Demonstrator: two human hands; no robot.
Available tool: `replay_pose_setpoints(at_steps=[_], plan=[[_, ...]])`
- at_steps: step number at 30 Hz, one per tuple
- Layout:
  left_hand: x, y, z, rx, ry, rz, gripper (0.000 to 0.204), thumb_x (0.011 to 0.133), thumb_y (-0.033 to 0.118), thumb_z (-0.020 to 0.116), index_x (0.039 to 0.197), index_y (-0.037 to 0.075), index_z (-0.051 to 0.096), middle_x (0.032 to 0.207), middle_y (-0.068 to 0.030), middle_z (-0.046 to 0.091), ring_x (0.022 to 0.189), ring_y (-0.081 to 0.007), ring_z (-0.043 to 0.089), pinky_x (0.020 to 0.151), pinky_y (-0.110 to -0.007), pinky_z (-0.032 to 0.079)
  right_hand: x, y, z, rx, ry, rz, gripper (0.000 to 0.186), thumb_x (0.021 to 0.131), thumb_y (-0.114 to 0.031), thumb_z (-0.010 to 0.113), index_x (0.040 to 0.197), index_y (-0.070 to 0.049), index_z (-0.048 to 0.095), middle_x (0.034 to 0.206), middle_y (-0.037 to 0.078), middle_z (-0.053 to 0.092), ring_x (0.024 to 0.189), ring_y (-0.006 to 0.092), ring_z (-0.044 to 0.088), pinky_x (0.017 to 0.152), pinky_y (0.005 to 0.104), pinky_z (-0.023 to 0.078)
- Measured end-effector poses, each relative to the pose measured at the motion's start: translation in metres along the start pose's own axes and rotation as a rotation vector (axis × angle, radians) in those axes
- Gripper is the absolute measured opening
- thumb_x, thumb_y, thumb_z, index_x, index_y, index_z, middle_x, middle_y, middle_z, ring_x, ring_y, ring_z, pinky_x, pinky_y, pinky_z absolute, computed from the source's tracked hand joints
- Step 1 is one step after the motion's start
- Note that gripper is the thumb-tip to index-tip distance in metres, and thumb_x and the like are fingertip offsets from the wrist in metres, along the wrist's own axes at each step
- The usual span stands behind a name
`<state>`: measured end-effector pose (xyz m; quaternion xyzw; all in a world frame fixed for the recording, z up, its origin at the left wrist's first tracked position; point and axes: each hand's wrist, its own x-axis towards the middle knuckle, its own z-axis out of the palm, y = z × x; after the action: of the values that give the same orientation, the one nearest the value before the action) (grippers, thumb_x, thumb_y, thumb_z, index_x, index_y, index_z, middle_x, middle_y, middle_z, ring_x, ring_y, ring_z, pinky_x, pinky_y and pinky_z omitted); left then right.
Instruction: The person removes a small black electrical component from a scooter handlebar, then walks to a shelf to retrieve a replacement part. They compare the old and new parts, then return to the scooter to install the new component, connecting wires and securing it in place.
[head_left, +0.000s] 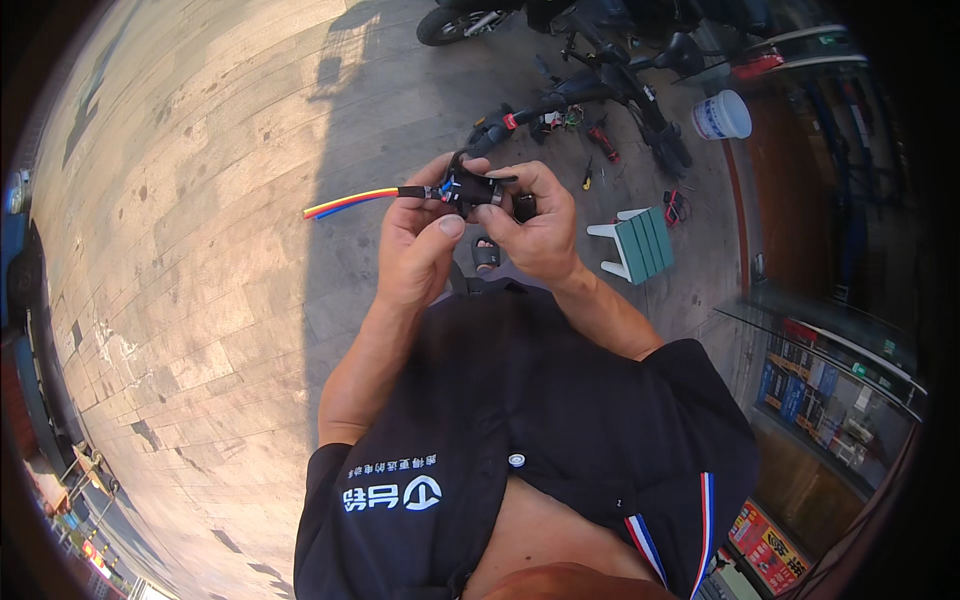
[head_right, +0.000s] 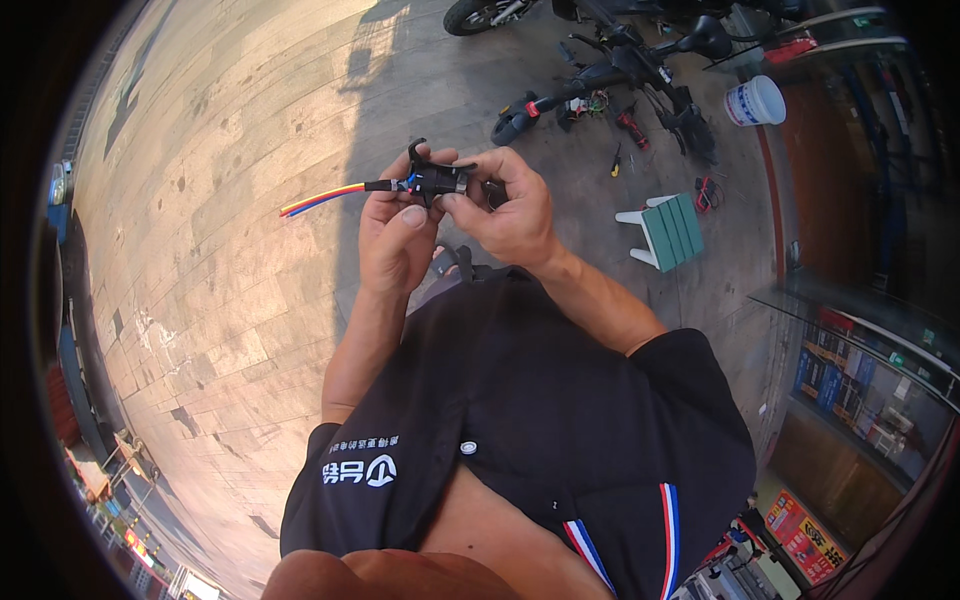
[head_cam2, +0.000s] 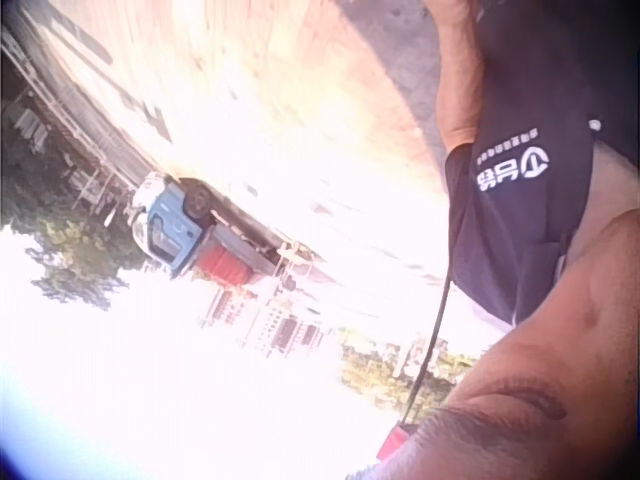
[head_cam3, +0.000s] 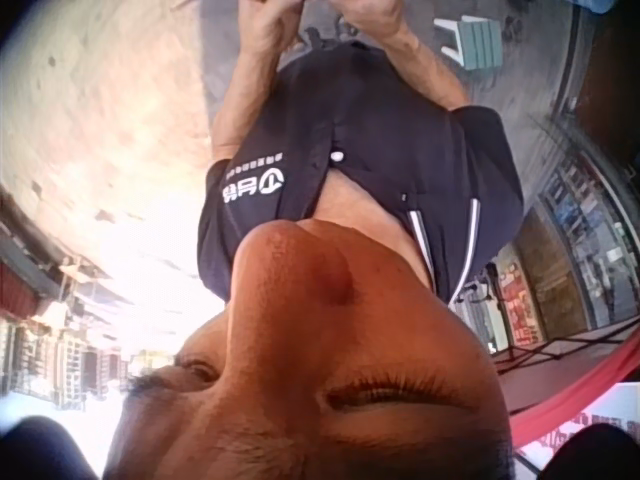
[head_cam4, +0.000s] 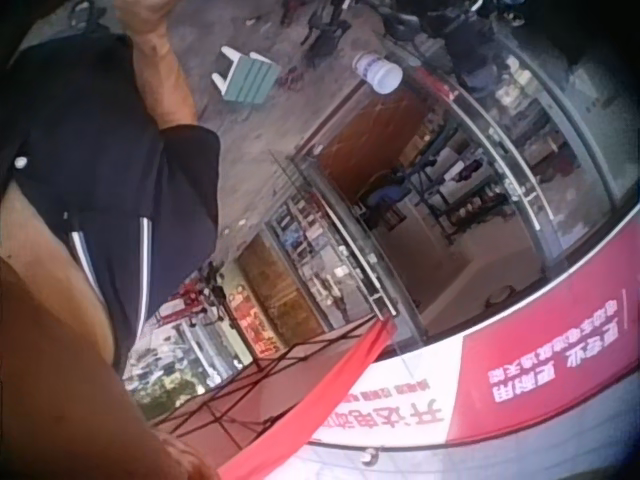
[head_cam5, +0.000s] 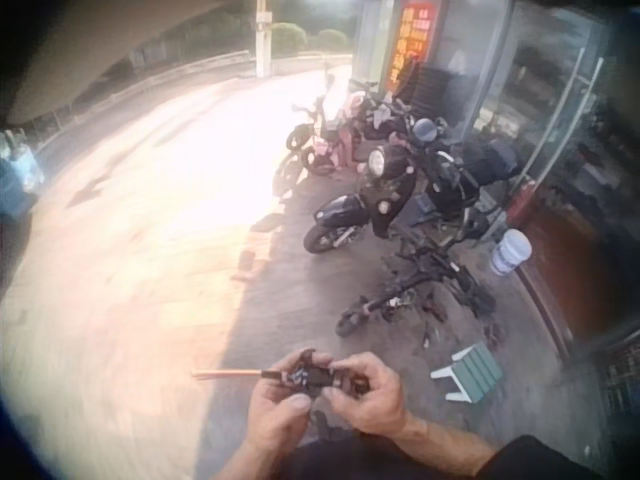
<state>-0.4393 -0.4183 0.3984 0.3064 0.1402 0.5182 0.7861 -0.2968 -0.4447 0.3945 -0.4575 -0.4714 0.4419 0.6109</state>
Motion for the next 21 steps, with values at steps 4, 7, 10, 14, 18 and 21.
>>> replay_pose_setpoints(at_steps=[4, 7, 10, 14, 18, 21], plan=[[0.002, -0.002, -0.007, -0.055, 0.022, -0.068, 0.053, 0.086, 0.008, 0.06, 0.134, -0.004, 0.04, 0.126, -0.0179, 0.055, 0.11, -0.0246, 0.057, 0.093, -0.037, 0.047, -0.002, -0.001, -0.002, 0.013, 0.012, 0.071, 0.025, 0.079, 0.001, 0.07, 0.1, -0.003, 0.057, 0.08, -0.004, 0.055, 0.066, 0.0, 0.048, 0.057, 0.017, 0.04], [0.004, -0.006, -0.012, 0.02, 0.03, -0.096, 0.049, 0.087, 0.008, 0.058, 0.132, -0.002, 0.044, 0.127, -0.0208, 0.054, 0.11, -0.0273, 0.057, 0.094, -0.04, 0.046, -0.003, -0.001, -0.005, 0.041, 0.01, 0.111, 0.025, 0.08, 0.001, 0.069, 0.1, -0.003, 0.056, 0.08, -0.003, 0.055, 0.067, 0.0007, 0.049, 0.058, 0.0173, 0.041], [0.008, -0.01, -0.014, 0.092, 0.043, -0.083, 0.045, 0.088, 0.008, 0.058, 0.13, -0.003, 0.046, 0.123, -0.0197, 0.056, 0.106, -0.0265, 0.059, 0.092, -0.039, 0.047, -0.003, 0.001, -0.008, 0.044, 0.003, 0.126, 0.024, 0.081, -0.001, 0.069, 0.101, -0.003, 0.055, 0.08, -0.003, 0.056, 0.067, 0.0016, 0.05, 0.058, 0.0176, 0.042], [0.009, -0.015, -0.007, 0.187, 0.046, 0.005, 0.041, 0.086, 0.003, 0.06, 0.125, -0.004, 0.05, 0.117, -0.0139, 0.06, 0.103, -0.0197, 0.059, 0.091, -0.033, 0.047, -0.004, 0.004, -0.012, 0.17, -0.006, 0.166, 0.026, 0.082, -0.005, 0.071, 0.103, -0.003, 0.056, 0.081, -0.002, 0.057, 0.068, 0.0023, 0.05, 0.058, 0.0179, 0.042], [0.012, -0.016, 0.0, 0.331, 0.033, 0.101, 0.039, 0.085, -0.001, 0.061, 0.122, -0.003, 0.051, 0.116, -0.0106, 0.061, 0.102, -0.0159, 0.059, 0.092, -0.03, 0.045, -0.005, 0.008, -0.02, 0.275, -0.042, 0.197, 0.027, 0.084, -0.012, 0.072, 0.106, -0.003, 0.057, 0.082, -0.001, 0.057, 0.067, 0.0029, 0.049, 0.056, 0.0182, 0.04], [0.013, -0.014, 0.004, 0.403, 0.034, 0.085, 0.041, 0.084, -0.002, 0.061, 0.124, -0.004, 0.05, 0.116, -0.0101, 0.061, 0.102, -0.0154, 0.058, 0.092, -0.03, 0.045, -0.003, 0.013, -0.024, 0.45, -0.079, 0.244, 0.024, 0.087, -0.013, 0.069, 0.105, -0.003, 0.056, 0.083, 0.001, 0.058, 0.063, 0.0035, 0.048, 0.051, 0.0191, 0.038]])
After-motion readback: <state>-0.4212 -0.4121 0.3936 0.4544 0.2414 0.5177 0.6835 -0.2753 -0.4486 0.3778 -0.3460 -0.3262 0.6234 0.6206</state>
